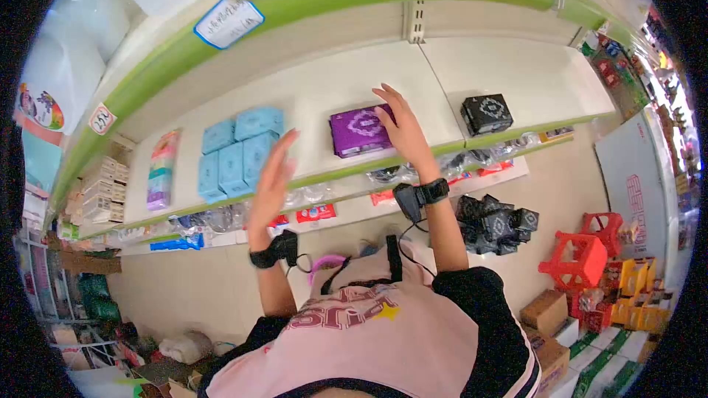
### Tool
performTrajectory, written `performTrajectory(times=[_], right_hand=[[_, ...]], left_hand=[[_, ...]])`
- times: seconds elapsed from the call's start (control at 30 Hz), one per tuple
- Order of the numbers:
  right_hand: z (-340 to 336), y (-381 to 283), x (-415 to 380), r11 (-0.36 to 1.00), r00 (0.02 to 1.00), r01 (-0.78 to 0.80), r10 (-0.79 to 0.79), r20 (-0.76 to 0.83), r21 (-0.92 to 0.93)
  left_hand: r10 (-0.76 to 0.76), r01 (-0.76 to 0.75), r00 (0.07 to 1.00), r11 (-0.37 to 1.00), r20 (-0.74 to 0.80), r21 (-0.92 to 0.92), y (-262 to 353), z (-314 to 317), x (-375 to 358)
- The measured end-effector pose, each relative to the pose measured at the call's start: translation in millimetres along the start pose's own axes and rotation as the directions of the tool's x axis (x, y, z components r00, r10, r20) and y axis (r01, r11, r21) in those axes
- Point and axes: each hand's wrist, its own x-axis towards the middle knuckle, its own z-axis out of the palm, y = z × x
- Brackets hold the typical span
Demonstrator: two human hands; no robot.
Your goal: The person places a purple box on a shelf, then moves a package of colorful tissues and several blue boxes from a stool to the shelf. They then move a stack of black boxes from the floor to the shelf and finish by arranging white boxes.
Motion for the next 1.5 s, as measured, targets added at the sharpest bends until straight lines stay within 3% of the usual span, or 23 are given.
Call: performTrajectory(times=[0.03, 0.1, 0.17, 0.23, 0.3, 0.47, 0.57, 0.63, 0.77, 0.8, 0.9, 0.97, 1.03, 1.07, 1.13, 1.17, 1.23, 1.27, 1.33, 1.37, 1.43, 1.47, 1.5], right_hand=[[-9, 4, -1, 1.0, 1.0, -0.01, 0.011, 0.007, -0.016], [-23, 8, 2, 0.959, 0.995, 0.1, -0.097, 0.026, -0.266], [-24, 16, -5, 0.968, 0.997, 0.075, -0.081, -0.014, -0.241], [-20, 25, -17, 0.988, 0.981, -0.05, 0.076, 0.176, -0.147], [-10, 27, -27, 0.996, 0.988, -0.087, 0.084, 0.133, 0.013], [-14, -9, -29, 0.993, 0.989, -0.1, 0.106, 0.106, -0.06], [-9, 3, -28, 0.986, 0.99, -0.067, 0.084, 0.111, -0.155], [-11, 2, -32, 0.987, 0.996, -0.039, 0.05, 0.072, -0.154], [-11, 10, -34, 0.992, 1.0, -0.001, 0.005, 0.028, -0.128], [-11, 15, -38, 0.989, 0.993, -0.052, 0.066, 0.096, -0.138], [-6, 22, -45, 0.985, 0.997, 0.029, -0.016, 0.077, -0.171], [-16, 21, -50, 0.993, 0.99, -0.001, 0.017, 0.142, -0.116], [-32, 25, -57, 0.98, 0.98, 0.191, -0.187, 0.075, -0.057], [-48, 23, -60, 0.979, 0.979, 0.195, -0.191, 0.069, -0.055], [-89, 25, -63, 0.929, 0.968, 0.238, -0.251, -0.009, -0.282], [-107, 34, -63, 0.928, 0.968, 0.233, -0.249, -0.021, -0.29], [-141, 50, -58, 0.855, 0.953, 0.041, -0.188, -0.236, -0.517], [-152, 53, -57, 0.852, 0.952, 0.037, -0.189, -0.241, -0.522], [-168, 55, -51, 0.758, 0.898, -0.219, -0.09, -0.431, -0.614], [-169, 65, -47, 0.761, 0.899, -0.215, -0.09, -0.428, -0.612], [-168, 85, -44, 0.82, 0.914, -0.291, 0.086, -0.397, -0.493], [-168, 88, -45, 0.827, 0.912, -0.205, -0.032, -0.409, -0.523], [-169, 91, -46, 0.828, 0.91, -0.21, -0.028, -0.414, -0.519]], left_hand=[[0.068, -0.068, 0.997, 0.998, 0.02, -0.006, -4, 24, 7], [0.05, -0.05, 0.998, 0.999, -0.038, -0.001, -1, 59, 16], [0.048, -0.046, 0.993, 0.999, -0.106, 0.019, -12, 75, 26], [0.017, -0.017, 1.0, 1.0, -0.012, -0.001, -32, 87, 29], [0.009, -0.008, 1.0, 0.997, 0.005, -0.07, -21, 91, 26], [-0.043, 0.043, 0.998, 0.999, -0.043, -0.002, -15, 99, 16], [-0.053, 0.054, 0.997, 0.998, -0.053, 0.025, -7, 102, 21], [-0.165, 0.165, 0.983, 0.986, -0.085, -0.013, -1, 104, 21], [-0.133, 0.129, 0.983, 0.991, -0.129, -0.042, -2, 105, 24], [-0.177, 0.174, 0.978, 0.984, -0.113, -0.039, 3, 108, 23], [-0.137, 0.149, 0.973, 0.987, -0.185, 0.057, 1, 121, 19], [-0.14, 0.165, 0.967, 0.981, -0.214, 0.102, 5, 127, 17], [-0.097, 0.146, 0.958, 0.975, -0.269, 0.17, -4, 132, 15], [-0.09, 0.141, 0.959, 0.974, -0.269, 0.175, -4, 133, 15], [-0.134, 0.223, 0.923, 0.95, -0.36, 0.217, -3, 139, 15], [-0.124, 0.21, 0.928, 0.953, -0.35, 0.219, 4, 143, 15], [0.011, 0.115, 0.896, 0.96, -0.443, 0.255, 19, 151, 12], [0.071, 0.109, 0.879, 0.932, -0.472, 0.344, 12, 157, 9], [0.088, 0.087, 0.865, 0.943, -0.493, 0.32, 14, 172, -2], [0.101, 0.068, 0.852, 0.951, -0.514, 0.301, 16, 180, -9], [0.066, 0.074, 0.857, 0.965, -0.511, 0.25, 20, 197, -24], [0.002, 0.107, 0.876, 0.974, -0.482, 0.199, 18, 205, -31], [-0.058, 0.139, 0.891, 0.979, -0.451, 0.148, 18, 212, -36]])
